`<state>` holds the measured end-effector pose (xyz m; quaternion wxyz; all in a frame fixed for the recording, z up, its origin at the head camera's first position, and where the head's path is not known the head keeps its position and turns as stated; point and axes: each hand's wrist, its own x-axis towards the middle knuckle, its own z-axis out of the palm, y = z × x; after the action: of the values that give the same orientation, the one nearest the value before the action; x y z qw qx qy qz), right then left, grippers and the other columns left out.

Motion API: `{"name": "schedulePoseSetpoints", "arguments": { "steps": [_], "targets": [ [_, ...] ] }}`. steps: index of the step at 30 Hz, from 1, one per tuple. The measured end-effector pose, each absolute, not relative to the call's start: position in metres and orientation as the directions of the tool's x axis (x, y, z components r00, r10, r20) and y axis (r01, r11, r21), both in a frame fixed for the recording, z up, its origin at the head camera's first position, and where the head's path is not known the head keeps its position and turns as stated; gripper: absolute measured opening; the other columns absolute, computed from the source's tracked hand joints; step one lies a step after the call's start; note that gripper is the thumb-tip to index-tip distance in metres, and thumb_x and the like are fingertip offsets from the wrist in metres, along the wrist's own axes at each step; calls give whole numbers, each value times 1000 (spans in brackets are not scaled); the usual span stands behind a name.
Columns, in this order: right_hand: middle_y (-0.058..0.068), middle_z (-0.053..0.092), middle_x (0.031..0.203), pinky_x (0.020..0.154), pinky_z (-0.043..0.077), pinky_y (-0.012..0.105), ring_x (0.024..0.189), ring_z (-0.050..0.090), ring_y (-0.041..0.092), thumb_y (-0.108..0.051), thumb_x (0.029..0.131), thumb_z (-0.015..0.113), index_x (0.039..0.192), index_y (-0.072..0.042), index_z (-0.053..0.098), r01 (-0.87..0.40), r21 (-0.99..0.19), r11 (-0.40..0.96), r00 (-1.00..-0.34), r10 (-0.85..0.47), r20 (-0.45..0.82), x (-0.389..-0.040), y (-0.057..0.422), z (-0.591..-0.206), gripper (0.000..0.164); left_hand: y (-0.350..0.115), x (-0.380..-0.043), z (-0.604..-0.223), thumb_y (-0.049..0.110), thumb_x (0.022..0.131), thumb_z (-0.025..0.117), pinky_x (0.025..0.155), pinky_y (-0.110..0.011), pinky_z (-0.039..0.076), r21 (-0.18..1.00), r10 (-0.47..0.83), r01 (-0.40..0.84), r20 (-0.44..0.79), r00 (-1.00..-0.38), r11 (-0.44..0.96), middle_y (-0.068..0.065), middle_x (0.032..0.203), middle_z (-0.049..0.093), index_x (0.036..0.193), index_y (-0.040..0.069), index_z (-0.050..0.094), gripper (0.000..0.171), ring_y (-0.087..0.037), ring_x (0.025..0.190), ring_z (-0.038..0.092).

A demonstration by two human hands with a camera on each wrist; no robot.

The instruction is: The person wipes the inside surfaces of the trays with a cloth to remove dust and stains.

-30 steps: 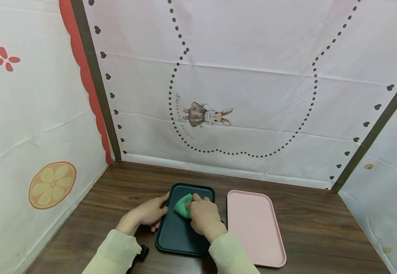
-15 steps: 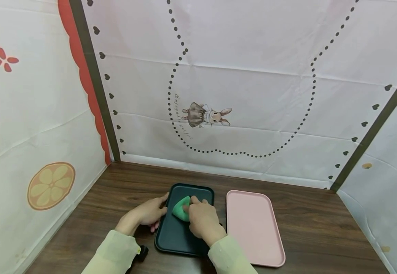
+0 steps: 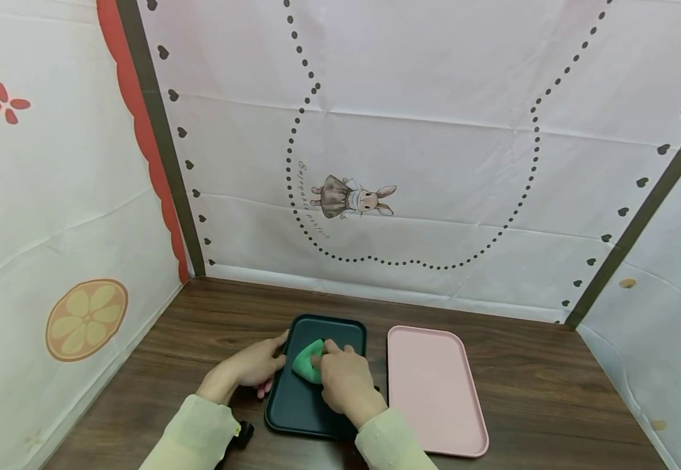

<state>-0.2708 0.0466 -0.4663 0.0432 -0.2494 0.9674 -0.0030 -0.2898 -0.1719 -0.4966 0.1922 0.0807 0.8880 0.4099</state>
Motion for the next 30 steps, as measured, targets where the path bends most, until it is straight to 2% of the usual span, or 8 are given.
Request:
{"name": "schedulePoseSetpoints", "arguments": {
  "steps": [9, 30],
  "targets": [
    [-2, 56, 147, 66, 55, 34, 95, 60, 25, -12, 87, 81, 144, -38, 62, -492, -29, 870, -867, -492, -80, -265, 46, -466, 65, -173, -290, -497, 21, 110, 47, 51, -37, 55, 759, 298, -22, -282, -912, 651, -10, 58, 63, 167, 12, 18, 65, -21, 44, 60],
    [-5, 57, 144, 65, 55, 32, 98, 61, 24, -8, 83, 82, 143, -40, 62, -534, -58, 843, -840, -537, -77, -253, 49, -467, 70, -172, -291, -499, 22, 109, 48, 50, -35, 54, 760, 288, -44, -298, -910, 649, -9, 58, 63, 167, 14, 18, 65, -20, 44, 60]
  ]
}}
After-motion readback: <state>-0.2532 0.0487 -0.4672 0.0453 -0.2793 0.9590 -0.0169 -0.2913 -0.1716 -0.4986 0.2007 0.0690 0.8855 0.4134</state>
